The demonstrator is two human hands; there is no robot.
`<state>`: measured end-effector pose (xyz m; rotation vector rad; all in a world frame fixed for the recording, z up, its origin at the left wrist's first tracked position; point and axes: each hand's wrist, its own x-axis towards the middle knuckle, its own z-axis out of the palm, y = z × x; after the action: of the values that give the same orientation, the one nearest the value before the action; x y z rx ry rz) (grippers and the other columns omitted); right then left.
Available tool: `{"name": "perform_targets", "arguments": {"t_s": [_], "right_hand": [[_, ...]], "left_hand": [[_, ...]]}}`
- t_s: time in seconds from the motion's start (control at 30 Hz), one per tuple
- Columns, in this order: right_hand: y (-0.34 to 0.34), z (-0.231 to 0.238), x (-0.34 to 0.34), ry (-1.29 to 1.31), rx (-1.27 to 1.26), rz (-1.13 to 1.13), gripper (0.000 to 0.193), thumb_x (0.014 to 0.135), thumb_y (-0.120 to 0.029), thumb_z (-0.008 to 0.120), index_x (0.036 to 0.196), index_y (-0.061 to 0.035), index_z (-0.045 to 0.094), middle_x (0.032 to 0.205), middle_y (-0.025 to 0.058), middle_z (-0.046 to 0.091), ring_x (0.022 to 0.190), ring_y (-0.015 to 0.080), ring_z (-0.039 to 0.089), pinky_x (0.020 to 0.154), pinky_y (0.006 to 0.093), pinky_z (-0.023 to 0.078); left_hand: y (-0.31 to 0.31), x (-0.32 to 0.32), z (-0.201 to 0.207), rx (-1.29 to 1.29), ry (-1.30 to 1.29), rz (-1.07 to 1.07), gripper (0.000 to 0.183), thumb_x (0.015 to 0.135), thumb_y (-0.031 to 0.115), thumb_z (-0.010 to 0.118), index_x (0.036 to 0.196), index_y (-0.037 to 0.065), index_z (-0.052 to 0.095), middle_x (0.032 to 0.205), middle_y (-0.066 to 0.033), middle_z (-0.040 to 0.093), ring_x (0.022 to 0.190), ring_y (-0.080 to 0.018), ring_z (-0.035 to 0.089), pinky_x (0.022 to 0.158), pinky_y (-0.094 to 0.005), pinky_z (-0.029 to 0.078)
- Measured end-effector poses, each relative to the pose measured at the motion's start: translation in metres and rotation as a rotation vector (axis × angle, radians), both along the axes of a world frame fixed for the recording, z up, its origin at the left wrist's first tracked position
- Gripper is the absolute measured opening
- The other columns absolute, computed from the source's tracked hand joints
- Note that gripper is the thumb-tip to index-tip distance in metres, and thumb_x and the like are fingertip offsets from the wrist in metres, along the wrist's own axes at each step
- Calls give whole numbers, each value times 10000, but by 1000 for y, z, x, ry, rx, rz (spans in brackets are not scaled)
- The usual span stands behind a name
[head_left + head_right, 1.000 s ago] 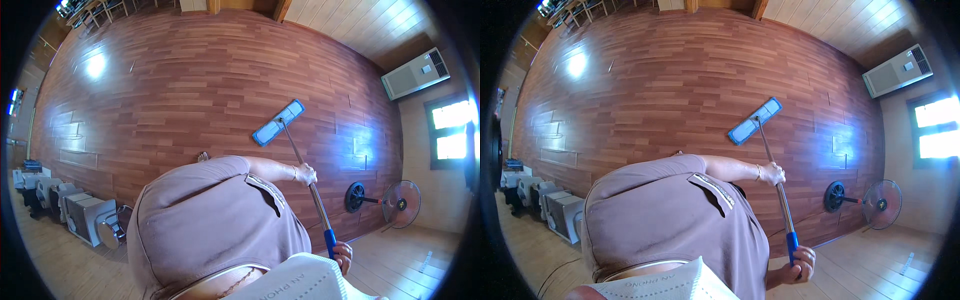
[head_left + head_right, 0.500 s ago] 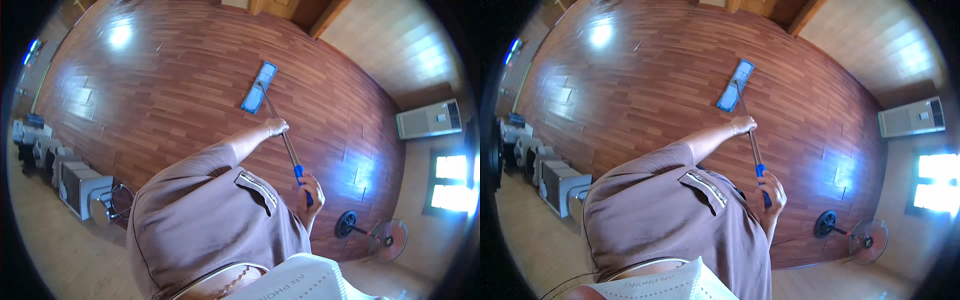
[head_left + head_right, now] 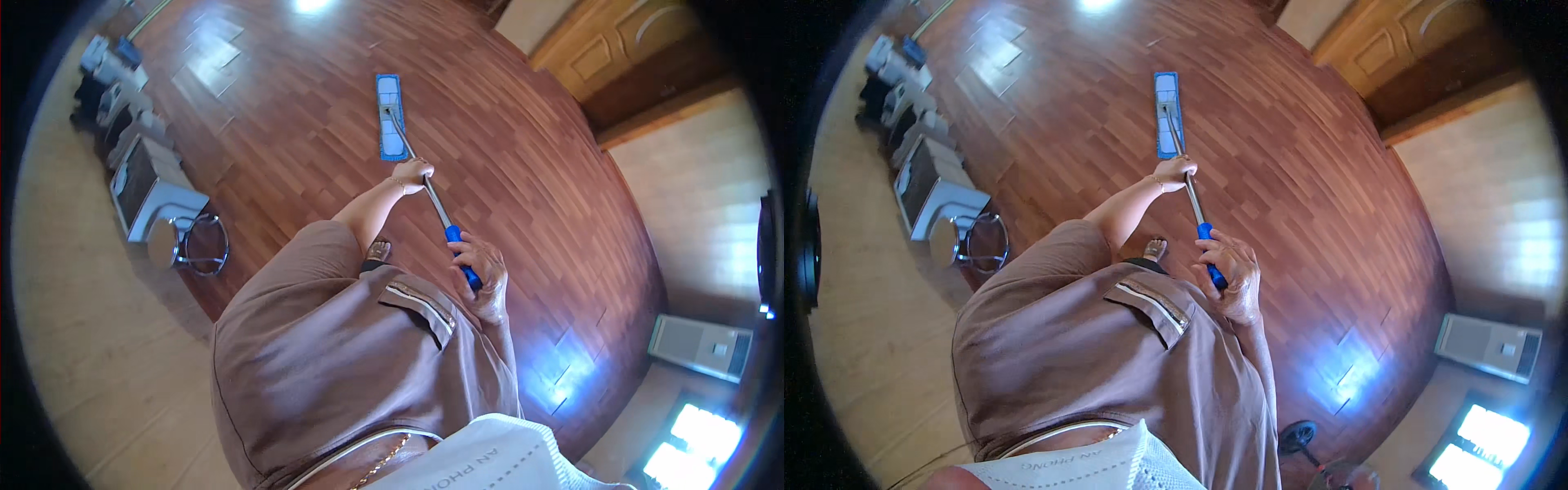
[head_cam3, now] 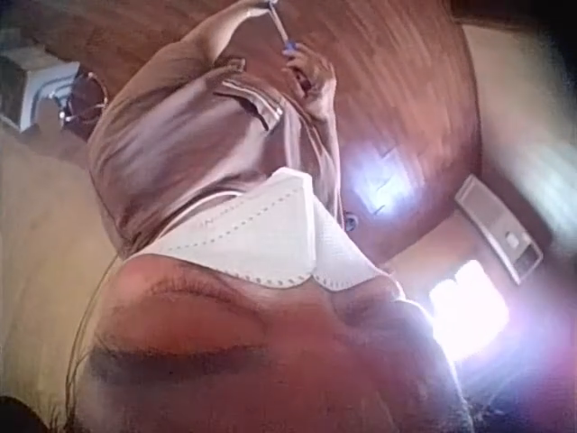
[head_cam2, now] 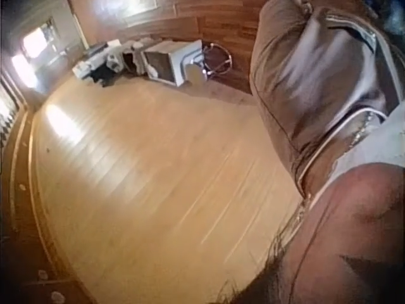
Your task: Mopping a large wooden floor using a flat mop.
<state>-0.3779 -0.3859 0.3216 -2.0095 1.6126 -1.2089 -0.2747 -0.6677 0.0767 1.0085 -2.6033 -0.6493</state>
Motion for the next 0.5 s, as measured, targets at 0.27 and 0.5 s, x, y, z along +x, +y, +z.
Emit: {"name": "perform_targets", "arguments": {"t_s": [0.27,0.5], "right_hand": [[-39,-4,0,-110,24,416,175,715,-172,703,852,-71,662,982,98,709,1071,325,630,927,448,428],[-57,6,1,-156,72,765,146,698,-165,695,810,-73,671,967,72,710,1055,309,629,963,433,399]], "left_hand": [[28,115,-9,-84,25,377,308,796,343,709,731,120,508,797,-73,618,889,-316,600,777,-418,490],[106,176,5,-107,60,721,329,774,318,733,689,99,503,792,-104,611,869,-334,602,735,-432,472]]}}
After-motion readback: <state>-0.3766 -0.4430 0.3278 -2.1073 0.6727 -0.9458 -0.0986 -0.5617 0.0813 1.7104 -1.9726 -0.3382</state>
